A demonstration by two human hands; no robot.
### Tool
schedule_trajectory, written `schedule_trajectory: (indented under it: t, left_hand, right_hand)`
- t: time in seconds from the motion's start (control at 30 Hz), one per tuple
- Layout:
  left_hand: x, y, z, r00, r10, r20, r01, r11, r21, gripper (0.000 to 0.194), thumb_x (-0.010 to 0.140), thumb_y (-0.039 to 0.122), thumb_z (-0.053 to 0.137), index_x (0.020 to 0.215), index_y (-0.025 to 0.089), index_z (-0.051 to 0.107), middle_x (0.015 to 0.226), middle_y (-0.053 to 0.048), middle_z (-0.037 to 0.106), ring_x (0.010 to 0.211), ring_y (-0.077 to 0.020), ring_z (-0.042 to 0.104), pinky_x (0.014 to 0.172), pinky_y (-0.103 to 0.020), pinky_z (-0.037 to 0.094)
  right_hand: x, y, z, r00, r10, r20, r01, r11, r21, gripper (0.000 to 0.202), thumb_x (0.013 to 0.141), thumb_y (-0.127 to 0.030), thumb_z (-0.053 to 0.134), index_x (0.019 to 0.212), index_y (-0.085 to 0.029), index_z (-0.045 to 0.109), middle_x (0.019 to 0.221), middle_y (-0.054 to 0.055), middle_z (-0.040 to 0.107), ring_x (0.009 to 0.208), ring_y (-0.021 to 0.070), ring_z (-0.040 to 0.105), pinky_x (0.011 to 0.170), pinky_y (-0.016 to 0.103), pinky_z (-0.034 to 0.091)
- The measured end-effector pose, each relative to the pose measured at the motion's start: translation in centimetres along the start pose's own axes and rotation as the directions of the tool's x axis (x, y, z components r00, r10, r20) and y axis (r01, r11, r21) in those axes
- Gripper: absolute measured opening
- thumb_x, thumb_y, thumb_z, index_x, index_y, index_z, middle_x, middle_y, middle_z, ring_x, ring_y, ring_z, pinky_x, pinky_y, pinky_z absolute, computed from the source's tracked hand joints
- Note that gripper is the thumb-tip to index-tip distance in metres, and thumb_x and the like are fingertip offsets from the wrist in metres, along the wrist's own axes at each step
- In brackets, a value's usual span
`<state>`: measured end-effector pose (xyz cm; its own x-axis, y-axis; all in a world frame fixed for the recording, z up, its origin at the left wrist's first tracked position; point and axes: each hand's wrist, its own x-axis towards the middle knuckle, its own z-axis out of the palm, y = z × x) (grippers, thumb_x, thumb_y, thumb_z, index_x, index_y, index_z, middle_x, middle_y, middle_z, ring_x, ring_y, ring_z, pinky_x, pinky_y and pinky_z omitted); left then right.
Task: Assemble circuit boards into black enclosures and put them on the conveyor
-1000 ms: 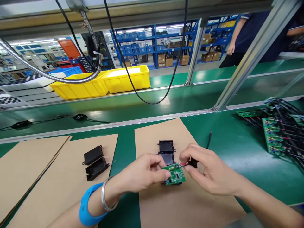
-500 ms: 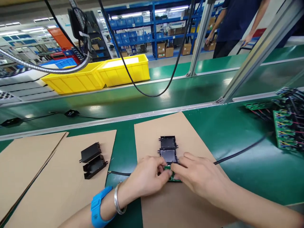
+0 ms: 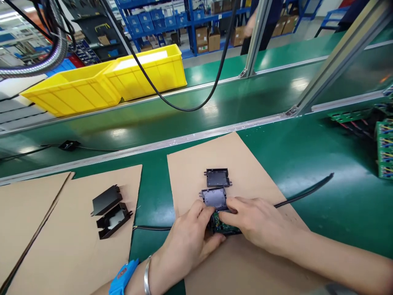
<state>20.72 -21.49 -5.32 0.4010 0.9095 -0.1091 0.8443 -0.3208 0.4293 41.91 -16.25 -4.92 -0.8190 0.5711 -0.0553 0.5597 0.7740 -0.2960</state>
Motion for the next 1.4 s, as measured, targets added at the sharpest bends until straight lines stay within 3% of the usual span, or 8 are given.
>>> schedule_trajectory:
  t: [0.3,0.47,0.6,0.7,0.9,1.13,1.23,1.4]
  left_hand:
    - [-0.6,0.7,1.3,0.996,0.006,-0.09,-0.014,0.996,-0.083,0.045,0.084,0.028,0.067,0.123,0.019,0.047,0.103,-0.006,0.053,0.084,-0.0208,0.062,0.07,-0.037,0.059]
    - [-1.0,0.0,-0.7,0.997,0.06,0.051,-0.053,0.989,-0.138,0.058,0.082,0.022,0.068,0.132,0.022,0.04,0.113,-0.006,0.053,0.098,-0.0209,0.059,0.085,-0.036,0.056]
    - [-1.6,-0.4,-1.6,0.986,0.091,0.138,-0.102,0.992,0.074,0.034,0.087,0.001,0.044,0.115,0.02,0.048,0.098,-0.004,0.059,0.086,-0.0201,0.06,0.076,-0.037,0.057]
    - [-1.7,0.3,-0.9,0.99,0.119,0.077,-0.135,0.958,0.254,0.026,0.085,0.001,0.039,0.099,0.019,0.051,0.084,-0.004,0.056,0.071,-0.021,0.057,0.062,-0.036,0.055]
    - [-1.7,1.9,1.0,0.992,0.11,-0.064,-0.077,0.919,0.387,0.021,0.081,0.0,0.039,0.083,0.02,0.047,0.073,-0.002,0.052,0.061,-0.0183,0.054,0.053,-0.029,0.049]
    - [-1.5,2.7,1.7,0.99,0.1,0.104,-0.142,0.795,0.59,0.023,0.077,-0.001,0.045,0.09,0.017,0.051,0.079,-0.005,0.057,0.065,-0.0205,0.055,0.053,-0.03,0.049]
    - [-1.3,2.7,1.3,0.993,0.07,0.091,-0.108,0.832,0.545,0.023,0.077,-0.002,0.046,0.088,0.017,0.053,0.081,-0.004,0.059,0.066,-0.0203,0.056,0.054,-0.03,0.049]
    - [-1.7,1.3,1.2,0.996,0.022,-0.085,0.008,0.939,0.344,0.017,0.087,0.005,0.047,0.086,0.019,0.058,0.081,-0.003,0.059,0.07,-0.0189,0.056,0.058,-0.03,0.049]
  right_hand:
    - [0.4,-0.7,0.4,0.998,0.032,-0.049,-0.03,0.999,0.032,0.01,0.085,-0.017,0.065,0.086,-0.024,0.058,0.085,0.001,0.052,0.066,0.0175,0.046,0.052,0.03,0.008]
    - [0.8,-0.8,0.0,0.999,0.047,-0.003,-0.046,0.995,0.09,0.011,0.086,-0.016,0.065,0.09,-0.025,0.059,0.087,0.0,0.053,0.07,0.017,0.049,0.052,0.03,0.011]
    - [0.8,-0.8,-0.5,0.997,0.059,0.049,-0.065,0.991,0.114,0.013,0.085,-0.011,0.065,0.083,-0.023,0.058,0.085,-0.001,0.052,0.066,0.0146,0.046,0.052,0.03,0.012]
    - [0.6,-0.8,-0.3,0.998,0.065,0.017,-0.066,0.992,0.103,0.013,0.086,-0.013,0.063,0.081,-0.023,0.057,0.086,0.0,0.052,0.07,0.016,0.048,0.052,0.03,0.012]
    - [0.1,-0.5,0.8,0.995,0.045,-0.089,-0.035,0.993,0.116,0.013,0.087,-0.012,0.061,0.082,-0.024,0.056,0.088,0.001,0.051,0.07,0.0172,0.047,0.052,0.031,0.014]
    - [0.4,-0.6,1.7,0.979,-0.017,-0.204,0.029,0.998,0.056,0.014,0.085,-0.008,0.061,0.078,-0.021,0.059,0.081,0.003,0.056,0.085,0.0215,0.047,0.067,0.034,0.027]
    - [0.8,-0.4,1.3,0.984,-0.005,-0.18,0.018,0.997,0.073,0.015,0.083,-0.012,0.067,0.073,-0.019,0.059,0.074,0.002,0.058,0.087,0.0222,0.047,0.068,0.034,0.028]
    - [2.4,-0.5,-0.7,0.995,0.017,-0.102,-0.004,0.993,0.122,0.021,0.076,-0.028,0.078,0.07,-0.018,0.061,0.07,0.003,0.061,0.081,0.0217,0.048,0.066,0.032,0.031]
